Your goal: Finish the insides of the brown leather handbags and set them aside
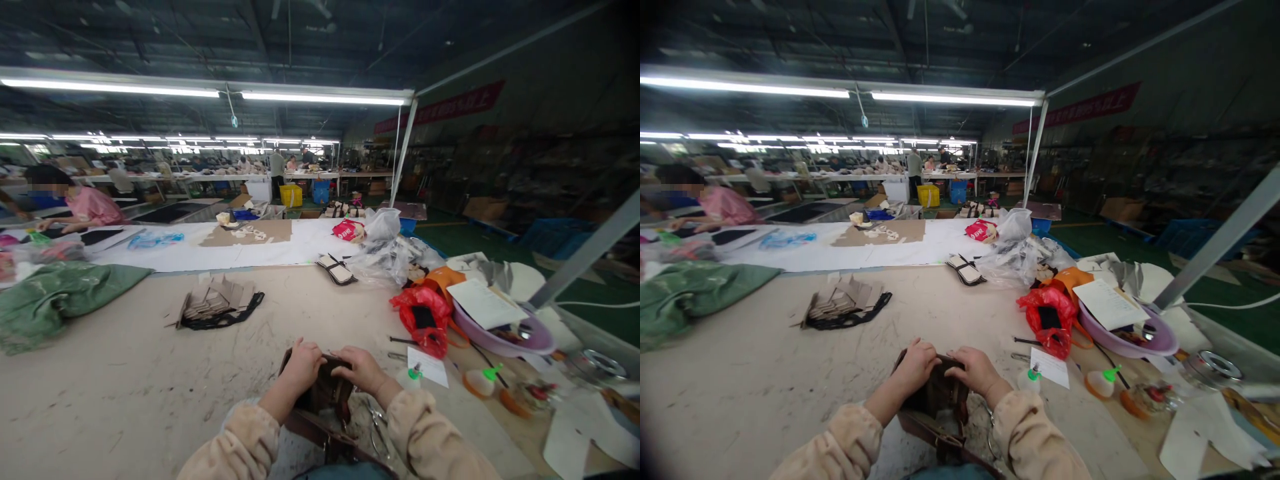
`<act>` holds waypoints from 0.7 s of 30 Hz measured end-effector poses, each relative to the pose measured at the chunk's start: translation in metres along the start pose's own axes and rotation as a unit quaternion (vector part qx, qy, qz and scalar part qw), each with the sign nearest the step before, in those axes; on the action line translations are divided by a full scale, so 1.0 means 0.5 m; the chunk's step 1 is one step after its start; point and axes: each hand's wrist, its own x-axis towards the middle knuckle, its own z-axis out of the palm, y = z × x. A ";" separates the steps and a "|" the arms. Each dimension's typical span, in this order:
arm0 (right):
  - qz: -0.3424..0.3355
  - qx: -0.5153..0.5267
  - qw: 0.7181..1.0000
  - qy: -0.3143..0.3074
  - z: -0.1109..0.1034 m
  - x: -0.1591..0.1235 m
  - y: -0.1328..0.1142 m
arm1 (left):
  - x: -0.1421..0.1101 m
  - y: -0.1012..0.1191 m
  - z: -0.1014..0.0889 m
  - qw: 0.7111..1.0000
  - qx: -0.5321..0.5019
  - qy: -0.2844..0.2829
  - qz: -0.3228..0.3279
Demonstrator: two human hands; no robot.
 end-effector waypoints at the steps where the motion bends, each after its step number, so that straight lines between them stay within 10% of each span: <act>1: -0.001 0.006 1.000 0.005 0.005 0.007 -0.001 | 0.000 -0.001 -0.001 1.000 0.000 0.000 0.001; 21: -0.015 -0.024 0.998 0.060 0.027 0.034 0.007 | -0.011 -0.016 -0.055 0.998 -0.029 -0.062 -0.010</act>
